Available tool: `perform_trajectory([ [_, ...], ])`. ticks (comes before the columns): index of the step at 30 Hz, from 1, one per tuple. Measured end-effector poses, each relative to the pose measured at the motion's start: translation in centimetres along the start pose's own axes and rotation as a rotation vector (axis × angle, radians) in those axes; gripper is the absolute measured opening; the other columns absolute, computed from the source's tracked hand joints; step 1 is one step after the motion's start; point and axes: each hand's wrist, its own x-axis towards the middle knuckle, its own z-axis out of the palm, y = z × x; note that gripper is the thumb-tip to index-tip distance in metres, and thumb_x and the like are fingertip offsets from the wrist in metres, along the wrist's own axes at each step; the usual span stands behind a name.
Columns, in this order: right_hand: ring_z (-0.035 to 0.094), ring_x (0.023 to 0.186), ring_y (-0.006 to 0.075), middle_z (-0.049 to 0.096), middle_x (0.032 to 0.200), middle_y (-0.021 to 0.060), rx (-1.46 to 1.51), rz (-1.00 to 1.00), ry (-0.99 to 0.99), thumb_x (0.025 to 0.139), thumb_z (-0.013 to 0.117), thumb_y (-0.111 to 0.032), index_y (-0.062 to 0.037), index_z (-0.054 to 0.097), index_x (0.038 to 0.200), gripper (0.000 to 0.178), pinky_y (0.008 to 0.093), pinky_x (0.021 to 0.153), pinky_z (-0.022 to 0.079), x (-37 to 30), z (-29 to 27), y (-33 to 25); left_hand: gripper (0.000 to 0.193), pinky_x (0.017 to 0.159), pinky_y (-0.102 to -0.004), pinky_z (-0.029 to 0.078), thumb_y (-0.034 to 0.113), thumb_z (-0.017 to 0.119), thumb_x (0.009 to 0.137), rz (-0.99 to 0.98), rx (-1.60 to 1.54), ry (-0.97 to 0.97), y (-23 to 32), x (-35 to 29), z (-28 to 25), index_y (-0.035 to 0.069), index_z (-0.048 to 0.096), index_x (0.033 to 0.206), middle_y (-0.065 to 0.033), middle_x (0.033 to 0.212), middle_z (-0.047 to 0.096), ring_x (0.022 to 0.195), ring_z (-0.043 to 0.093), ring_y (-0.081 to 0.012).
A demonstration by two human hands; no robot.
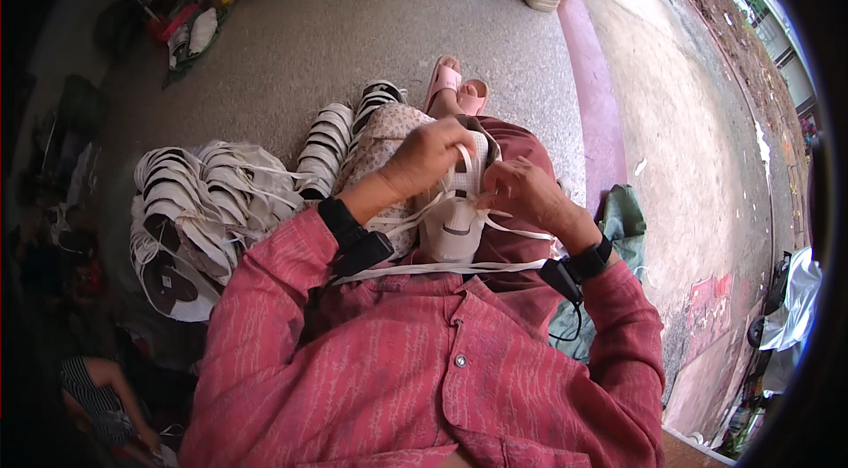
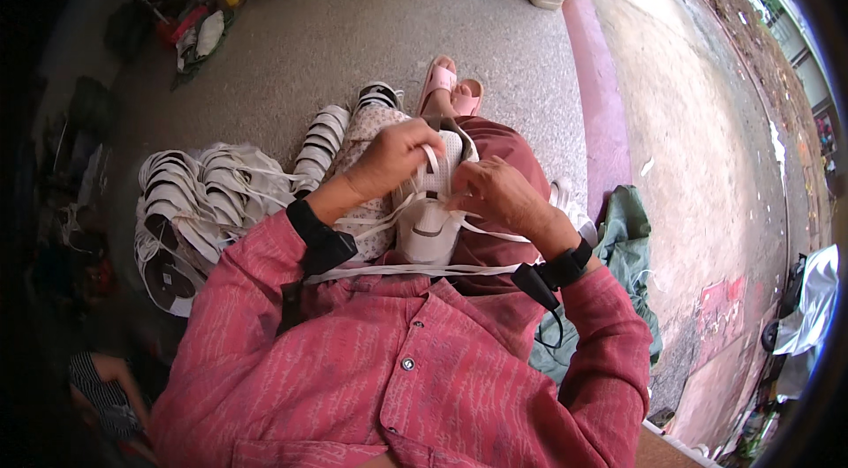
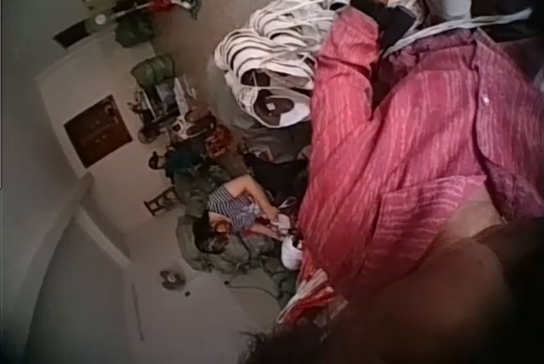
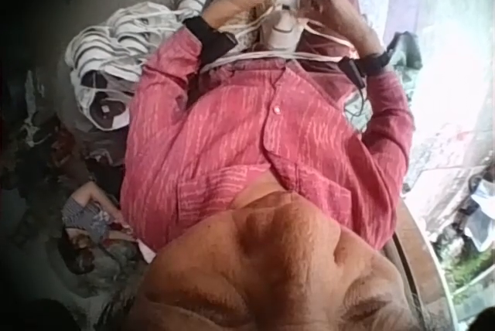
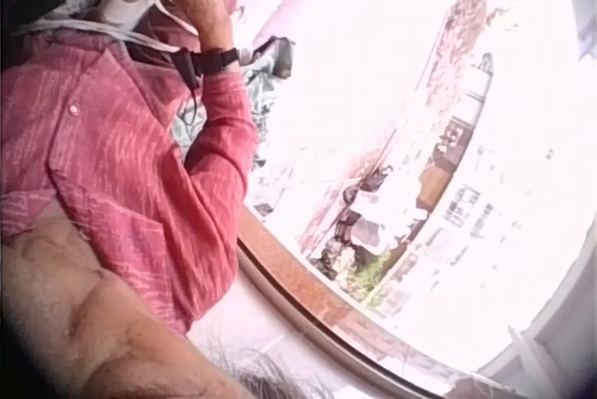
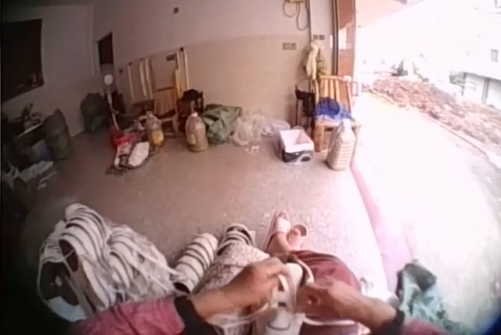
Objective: The recorder is lacing a white sneaker while sitting in an informal manufacturing area.
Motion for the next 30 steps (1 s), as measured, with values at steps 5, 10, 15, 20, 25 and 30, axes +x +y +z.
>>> perform_trajectory([
  [5,0.062,0.075,0.0356,0.063,0.076,0.013,0.059,0.009,0.072,0.084,0.072,-0.023,-0.0047,0.061,0.092,0.023,0.041,0.066,0.048,0.0,1.2,-0.4,0.018,0.069,-0.021,0.049,0.018,0.066,0.094,-0.427,-0.541,0.014,1.9,-0.4,-0.5,0.001,0.067,0.099,-0.0018,0.08,0.064,0.07,0.06,-0.0064],
  [10,0.063,0.077,0.0356,0.064,0.083,0.0155,0.121,0.162,0.233,0.087,0.068,-0.018,-0.0042,0.064,0.094,0.016,0.0401,0.067,0.05,0.6,3.1,-1.8,0.025,0.059,-0.0163,0.044,0.025,0.055,0.101,-0.432,-0.791,-0.015,2.5,-1.6,-0.8,0.003,0.063,0.109,0.0014,0.076,0.058,0.061,0.053,-0.0047],
  [15,0.062,0.065,0.0196,0.066,0.085,0.006,0.298,0.004,0.481,0.091,0.066,-0.012,-0.0012,0.065,0.091,0.011,0.0317,0.06,0.049,1.7,4.3,-1.8,0.031,0.052,-0.0146,0.032,0.03,0.041,0.106,-0.437,-0.795,-0.023,2.4,-3.1,-0.2,0.006,0.052,0.122,0.0052,0.076,0.043,0.059,0.037,-0.0019],
  [20,0.056,0.067,0.0065,0.064,0.085,0.0001,0.849,0.477,0.38,0.092,0.065,-0.006,-0.0015,0.067,0.093,0.006,0.0211,0.059,0.045,2.0,2.9,-3.1,0.024,0.058,-0.0176,0.043,0.021,0.043,0.105,-0.509,-0.824,0.013,1.9,-4.4,0.3,0.003,0.055,0.116,0.001,0.084,0.055,0.067,0.05,-0.0042],
  [25,0.055,0.065,0.0075,0.06,0.083,0.0,0.571,0.296,0.44,0.089,0.068,-0.006,-0.0008,0.071,0.097,0.01,0.0216,0.058,0.045,2.7,2.4,-2.6,0.021,0.062,-0.0212,0.049,0.017,0.047,0.103,-0.518,-0.862,0.103,1.8,-4.4,1.0,0.001,0.057,0.113,-0.0049,0.093,0.065,0.073,0.06,-0.0079],
  [30,0.055,0.065,0.0073,0.056,0.081,-0.0005,0.512,0.256,0.389,0.088,0.07,-0.006,-0.0007,0.074,0.097,0.011,0.0214,0.057,0.045,3.2,2.9,-1.9,0.019,0.059,-0.023,0.051,0.015,0.051,0.102,-0.594,-0.851,0.122,1.6,-4.5,1.2,0.0,0.06,0.11,-0.0059,0.088,0.068,0.067,0.062,-0.0091],
])
